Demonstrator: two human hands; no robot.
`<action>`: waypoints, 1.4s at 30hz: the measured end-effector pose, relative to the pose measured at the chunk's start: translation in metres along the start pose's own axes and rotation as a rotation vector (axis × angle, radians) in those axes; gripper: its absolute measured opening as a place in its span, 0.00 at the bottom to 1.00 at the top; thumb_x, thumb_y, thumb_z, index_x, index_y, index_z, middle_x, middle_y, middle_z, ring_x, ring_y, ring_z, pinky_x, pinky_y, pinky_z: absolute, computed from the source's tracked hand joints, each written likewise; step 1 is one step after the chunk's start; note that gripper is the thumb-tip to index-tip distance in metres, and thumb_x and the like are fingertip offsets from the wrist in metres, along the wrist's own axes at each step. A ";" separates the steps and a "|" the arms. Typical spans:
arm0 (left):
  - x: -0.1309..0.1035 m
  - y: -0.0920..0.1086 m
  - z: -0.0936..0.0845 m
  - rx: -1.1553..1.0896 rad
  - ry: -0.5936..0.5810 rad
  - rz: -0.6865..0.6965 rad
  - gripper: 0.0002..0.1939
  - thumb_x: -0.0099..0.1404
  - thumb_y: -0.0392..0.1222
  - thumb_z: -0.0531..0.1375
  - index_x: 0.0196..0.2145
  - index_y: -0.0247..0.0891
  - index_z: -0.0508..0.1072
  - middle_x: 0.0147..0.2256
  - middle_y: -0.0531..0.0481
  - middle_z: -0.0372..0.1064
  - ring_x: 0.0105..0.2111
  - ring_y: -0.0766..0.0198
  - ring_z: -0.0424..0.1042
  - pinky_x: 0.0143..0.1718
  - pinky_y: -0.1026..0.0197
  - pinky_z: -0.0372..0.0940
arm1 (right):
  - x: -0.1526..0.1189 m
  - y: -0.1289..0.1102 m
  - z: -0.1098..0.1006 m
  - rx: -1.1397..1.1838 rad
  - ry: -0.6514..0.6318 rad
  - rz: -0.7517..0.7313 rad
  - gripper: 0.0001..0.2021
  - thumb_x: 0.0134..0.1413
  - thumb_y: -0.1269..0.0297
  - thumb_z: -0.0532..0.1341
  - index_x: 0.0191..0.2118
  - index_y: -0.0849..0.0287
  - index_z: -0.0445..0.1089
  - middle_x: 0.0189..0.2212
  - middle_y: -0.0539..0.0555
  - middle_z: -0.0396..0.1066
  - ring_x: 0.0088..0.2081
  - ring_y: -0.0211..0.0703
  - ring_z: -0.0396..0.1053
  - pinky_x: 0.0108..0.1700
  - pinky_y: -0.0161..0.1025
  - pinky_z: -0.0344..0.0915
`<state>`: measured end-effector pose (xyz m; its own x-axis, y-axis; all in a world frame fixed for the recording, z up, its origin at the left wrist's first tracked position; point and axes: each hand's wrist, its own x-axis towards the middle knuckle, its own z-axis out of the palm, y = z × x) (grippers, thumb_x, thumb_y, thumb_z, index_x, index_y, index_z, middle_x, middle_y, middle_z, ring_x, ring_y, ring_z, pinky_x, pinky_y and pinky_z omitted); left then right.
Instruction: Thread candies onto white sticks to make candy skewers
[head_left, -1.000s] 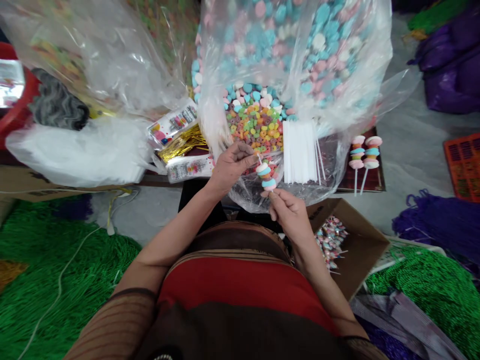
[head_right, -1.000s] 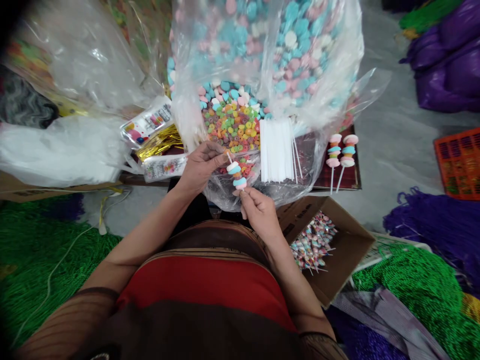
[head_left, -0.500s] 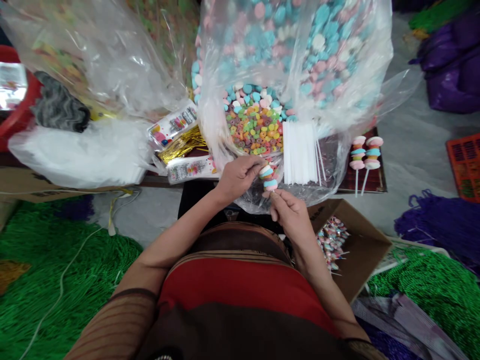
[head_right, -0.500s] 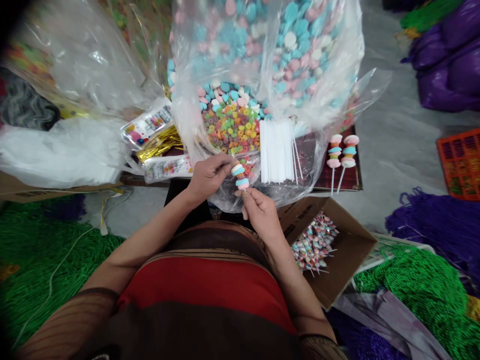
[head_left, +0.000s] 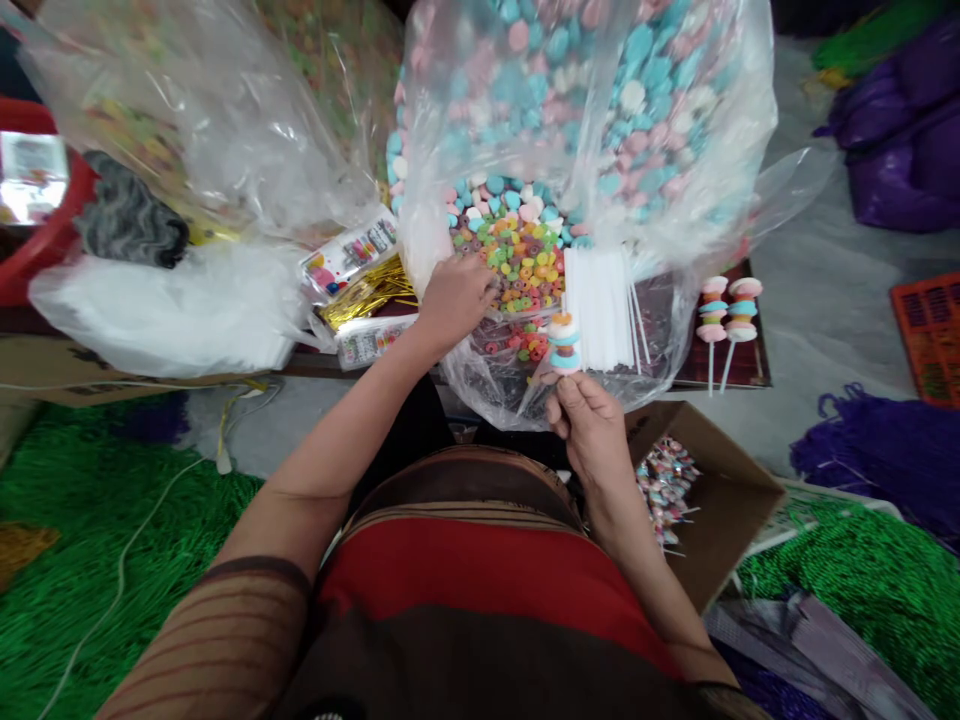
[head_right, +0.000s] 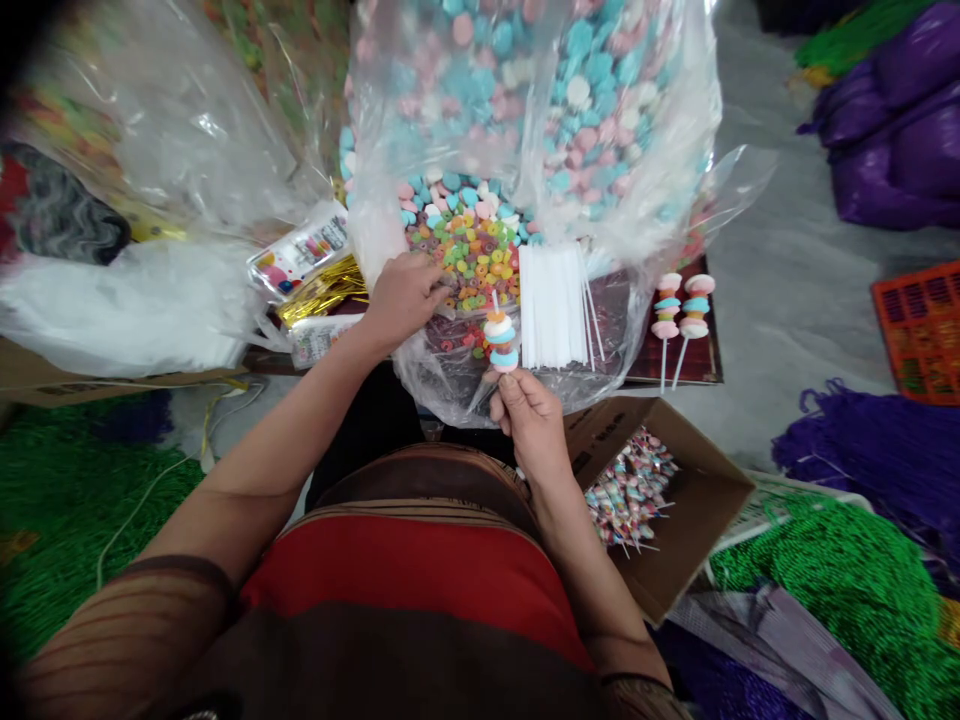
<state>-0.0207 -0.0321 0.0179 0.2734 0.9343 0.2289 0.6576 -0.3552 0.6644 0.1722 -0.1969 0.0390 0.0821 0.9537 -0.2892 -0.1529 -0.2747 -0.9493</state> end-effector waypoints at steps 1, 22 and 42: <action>0.003 -0.004 0.005 0.025 0.004 0.012 0.07 0.66 0.44 0.65 0.33 0.40 0.76 0.38 0.41 0.74 0.54 0.43 0.69 0.61 0.46 0.59 | 0.000 0.000 0.000 -0.003 0.002 0.000 0.22 0.57 0.40 0.67 0.36 0.56 0.74 0.18 0.43 0.61 0.18 0.32 0.50 0.20 0.34 0.47; -0.021 0.037 -0.003 -1.003 0.032 -0.264 0.17 0.55 0.47 0.76 0.36 0.41 0.76 0.34 0.55 0.76 0.37 0.67 0.75 0.42 0.64 0.70 | 0.000 -0.003 0.005 -0.111 -0.083 0.011 0.22 0.61 0.41 0.64 0.39 0.58 0.79 0.15 0.43 0.62 0.17 0.32 0.51 0.20 0.33 0.48; -0.034 0.029 0.003 -0.592 0.044 -0.070 0.09 0.65 0.43 0.67 0.42 0.38 0.79 0.42 0.50 0.81 0.39 0.66 0.77 0.45 0.61 0.72 | -0.003 0.000 0.002 -0.179 -0.072 -0.056 0.17 0.65 0.50 0.62 0.38 0.58 0.80 0.13 0.41 0.58 0.16 0.33 0.52 0.26 0.35 0.52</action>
<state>-0.0091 -0.0742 0.0272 0.2059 0.9598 0.1909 0.1664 -0.2266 0.9597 0.1703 -0.1995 0.0399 0.0141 0.9727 -0.2318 0.0279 -0.2321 -0.9723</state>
